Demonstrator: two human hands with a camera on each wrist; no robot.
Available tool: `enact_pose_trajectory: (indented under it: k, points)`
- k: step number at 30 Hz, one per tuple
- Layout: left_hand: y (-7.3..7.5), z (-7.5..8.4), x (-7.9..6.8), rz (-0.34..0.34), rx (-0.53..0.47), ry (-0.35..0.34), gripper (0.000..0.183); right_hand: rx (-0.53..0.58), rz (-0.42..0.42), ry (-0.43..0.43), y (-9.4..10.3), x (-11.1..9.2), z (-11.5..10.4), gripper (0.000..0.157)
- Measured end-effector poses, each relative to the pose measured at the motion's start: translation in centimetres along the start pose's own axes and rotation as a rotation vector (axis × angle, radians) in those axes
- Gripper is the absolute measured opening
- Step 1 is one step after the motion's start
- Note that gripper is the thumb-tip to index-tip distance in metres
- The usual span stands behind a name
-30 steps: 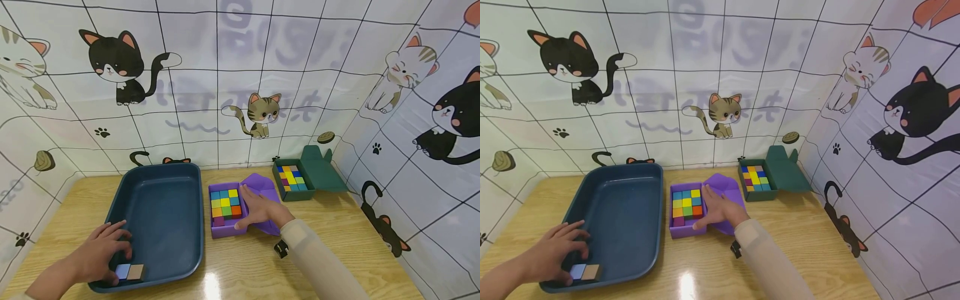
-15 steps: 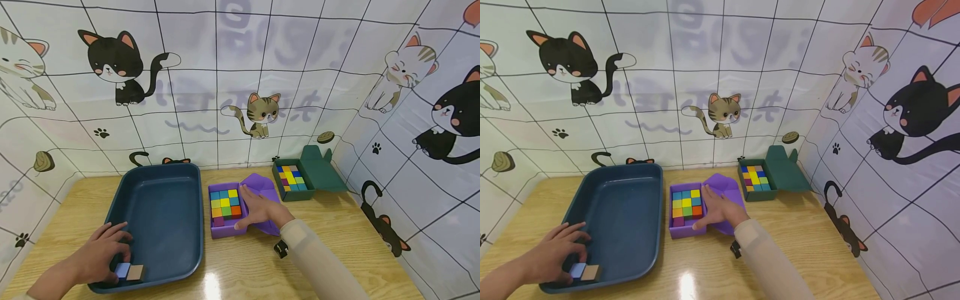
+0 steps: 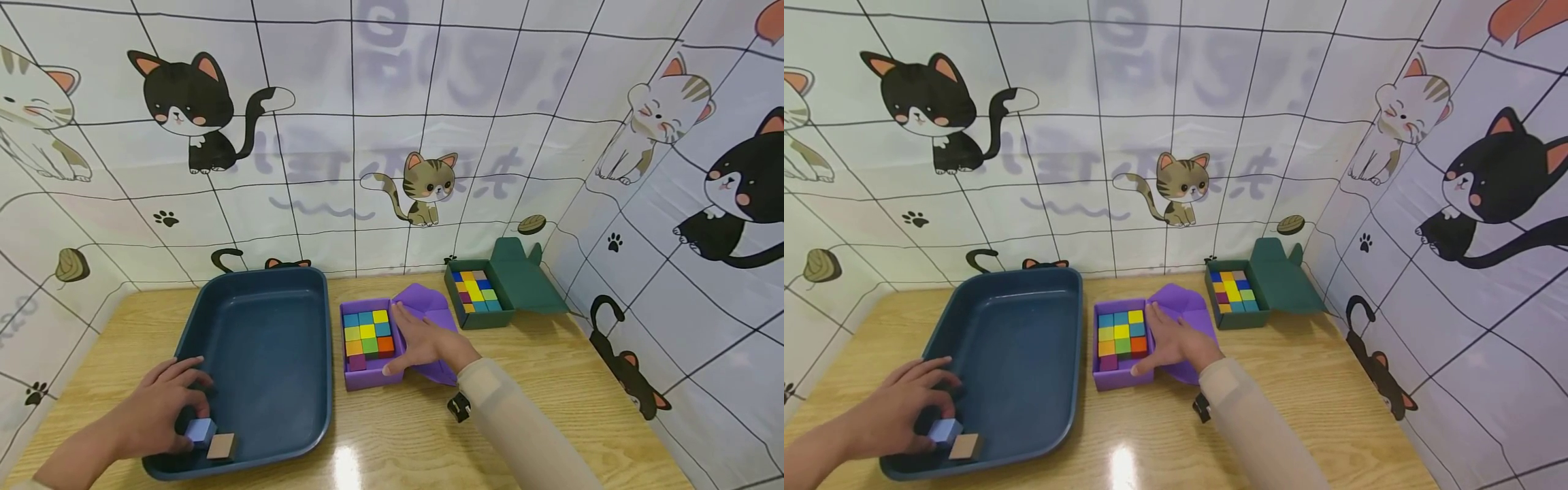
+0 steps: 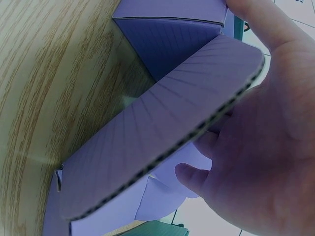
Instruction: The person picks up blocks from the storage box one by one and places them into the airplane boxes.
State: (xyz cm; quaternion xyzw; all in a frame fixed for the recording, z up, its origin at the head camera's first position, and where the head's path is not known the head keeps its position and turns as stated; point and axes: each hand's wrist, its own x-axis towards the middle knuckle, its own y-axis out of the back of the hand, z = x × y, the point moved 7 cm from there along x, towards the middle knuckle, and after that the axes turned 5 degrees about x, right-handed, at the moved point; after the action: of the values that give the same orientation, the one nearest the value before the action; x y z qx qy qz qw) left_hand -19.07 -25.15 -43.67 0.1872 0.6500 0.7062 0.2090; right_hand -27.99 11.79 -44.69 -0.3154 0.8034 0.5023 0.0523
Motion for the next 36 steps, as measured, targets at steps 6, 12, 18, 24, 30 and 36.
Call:
enact_pose_trajectory:
  k: [6,12,18,24,30,36]
  points:
    - [0.7,-0.3,0.3,0.034,0.013,0.012,0.037,-0.013,-0.001,0.002,0.0,0.0,0.0,0.125]
    - [1.5,-0.4,0.9,0.051,0.027,0.029,0.034,-0.005,0.001,0.003,0.0,0.0,0.1,0.125]
    - [2.3,-0.3,2.0,0.066,0.022,0.051,0.03,-0.003,0.0,-0.002,-0.1,0.0,0.1,0.124]
    - [3.5,0.4,3.3,0.089,0.021,0.053,0.024,-0.012,0.001,0.001,0.0,0.1,0.1,0.125]
    - [4.5,1.6,5.0,0.133,0.036,0.012,0.02,0.002,0.005,0.002,0.0,0.0,0.0,0.124]
    - [5.7,3.4,6.9,0.164,0.061,-0.042,0.017,0.003,0.004,0.002,0.0,0.0,0.0,0.125]
